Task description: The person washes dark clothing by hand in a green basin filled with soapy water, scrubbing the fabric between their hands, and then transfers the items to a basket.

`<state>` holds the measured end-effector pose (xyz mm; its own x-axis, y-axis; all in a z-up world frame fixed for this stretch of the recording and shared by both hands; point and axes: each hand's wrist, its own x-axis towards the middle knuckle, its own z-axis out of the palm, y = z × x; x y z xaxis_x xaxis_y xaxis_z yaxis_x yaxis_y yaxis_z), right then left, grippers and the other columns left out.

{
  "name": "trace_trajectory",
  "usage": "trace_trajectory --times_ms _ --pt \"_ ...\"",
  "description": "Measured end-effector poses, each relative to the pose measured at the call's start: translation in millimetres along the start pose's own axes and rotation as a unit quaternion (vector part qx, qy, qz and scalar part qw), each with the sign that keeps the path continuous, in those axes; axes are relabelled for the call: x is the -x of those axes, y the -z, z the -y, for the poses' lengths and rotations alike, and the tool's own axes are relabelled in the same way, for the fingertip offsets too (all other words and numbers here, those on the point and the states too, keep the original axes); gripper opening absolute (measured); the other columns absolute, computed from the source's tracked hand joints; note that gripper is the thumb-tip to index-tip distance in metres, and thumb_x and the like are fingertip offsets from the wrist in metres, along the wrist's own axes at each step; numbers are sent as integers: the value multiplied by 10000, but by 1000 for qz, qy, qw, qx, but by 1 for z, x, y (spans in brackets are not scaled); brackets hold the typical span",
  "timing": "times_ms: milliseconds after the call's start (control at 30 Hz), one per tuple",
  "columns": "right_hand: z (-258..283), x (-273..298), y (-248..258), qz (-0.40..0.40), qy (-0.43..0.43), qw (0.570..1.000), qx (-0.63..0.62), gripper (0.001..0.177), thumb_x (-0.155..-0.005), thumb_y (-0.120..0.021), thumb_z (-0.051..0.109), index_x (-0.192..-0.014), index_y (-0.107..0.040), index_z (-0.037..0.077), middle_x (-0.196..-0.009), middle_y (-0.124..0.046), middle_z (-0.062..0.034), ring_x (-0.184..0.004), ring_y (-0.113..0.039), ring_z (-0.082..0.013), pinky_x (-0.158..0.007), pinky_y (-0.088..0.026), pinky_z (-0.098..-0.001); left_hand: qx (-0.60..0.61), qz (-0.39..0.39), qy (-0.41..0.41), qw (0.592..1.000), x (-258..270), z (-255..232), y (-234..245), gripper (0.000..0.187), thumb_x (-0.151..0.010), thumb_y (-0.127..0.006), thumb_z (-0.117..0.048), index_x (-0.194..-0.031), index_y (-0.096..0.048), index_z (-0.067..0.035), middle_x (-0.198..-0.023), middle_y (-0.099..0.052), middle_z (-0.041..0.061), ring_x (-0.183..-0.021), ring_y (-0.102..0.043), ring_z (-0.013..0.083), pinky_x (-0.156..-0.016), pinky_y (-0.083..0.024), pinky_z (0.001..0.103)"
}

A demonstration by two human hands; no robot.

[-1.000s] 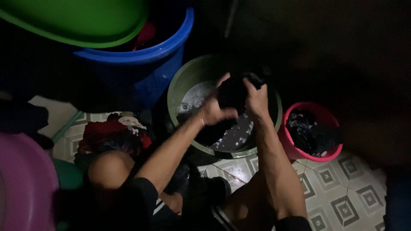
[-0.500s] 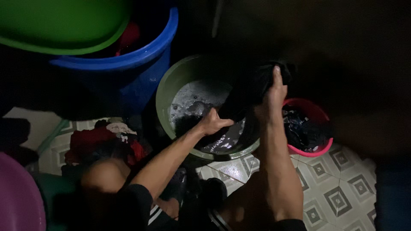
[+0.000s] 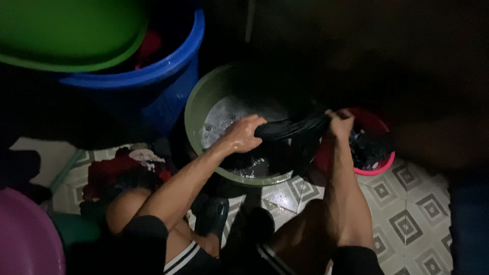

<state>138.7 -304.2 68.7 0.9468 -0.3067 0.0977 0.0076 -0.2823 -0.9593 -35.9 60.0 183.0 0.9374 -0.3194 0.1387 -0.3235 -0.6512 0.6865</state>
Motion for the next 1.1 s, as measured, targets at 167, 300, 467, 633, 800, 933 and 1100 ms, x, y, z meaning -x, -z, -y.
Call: trace_trajectory --times_ms 167,300,467,633,800,933,1100 --pt "48 32 -18 150 115 970 156 840 -801 -816 318 -1499 -467 8 -1398 -570 -217 -1255 -563 -321 -1016 -471 -406 -56 -42 -60 996 -26 -42 52 435 -760 -694 -65 -1192 -643 -50 -1137 -622 129 -1072 -651 329 -893 -551 440" --pt "148 107 -46 415 69 903 -87 1027 -795 -721 558 -1630 -397 56 -1580 -491 -117 -1436 -456 -249 -1123 -375 -388 -54 -38 -49 997 -48 -77 63 530 -694 -711 -53 -1210 -594 -68 -1119 -608 120 -1045 -645 329 -860 -543 462" --pt "186 160 -78 455 149 869 -126 1031 -716 -925 416 -1508 -410 1 -1437 -540 -145 -1369 -501 -273 -1180 -406 -396 89 -179 -113 973 -53 -71 86 667 -641 -792 -13 -1261 -574 -119 -1312 -445 195 -1242 -493 364 -1017 -486 442" --pt "192 181 -104 376 281 878 -98 951 -752 -923 316 -1455 -367 -5 -1398 -549 -106 -1305 -525 -225 -1118 -415 -368 362 -261 -8 895 -57 -78 72 688 -674 -730 6 -1318 -551 -154 -1419 -400 165 -1298 -497 323 -1045 -521 432" --pt "161 165 -121 323 141 919 -174 483 -829 -790 175 -1229 -614 -32 -1105 -687 -78 -989 -656 -172 -880 -550 -333 394 -217 -61 891 -65 -67 74 590 -852 -779 -69 -1388 -560 -179 -1534 -425 170 -1418 -501 350 -1140 -480 466" --pt "134 118 -117 329 101 909 -234 340 -859 -698 125 -1147 -649 -49 -1030 -697 -96 -917 -673 -204 -827 -558 -337 -116 -177 -261 942 -27 -29 107 717 -888 -773 -177 -1518 -450 -287 -1623 -349 91 -1506 -405 355 -1172 -444 555" --pt "123 102 -101 435 -48 885 -159 472 -758 -671 207 -1173 -629 -15 -1005 -687 -116 -910 -678 -244 -810 -561 -392 -487 -168 -366 775 -2 5 104 767 -932 -713 -352 -1557 -285 -474 -1643 -290 -38 -1500 -353 270 -1092 -460 643"
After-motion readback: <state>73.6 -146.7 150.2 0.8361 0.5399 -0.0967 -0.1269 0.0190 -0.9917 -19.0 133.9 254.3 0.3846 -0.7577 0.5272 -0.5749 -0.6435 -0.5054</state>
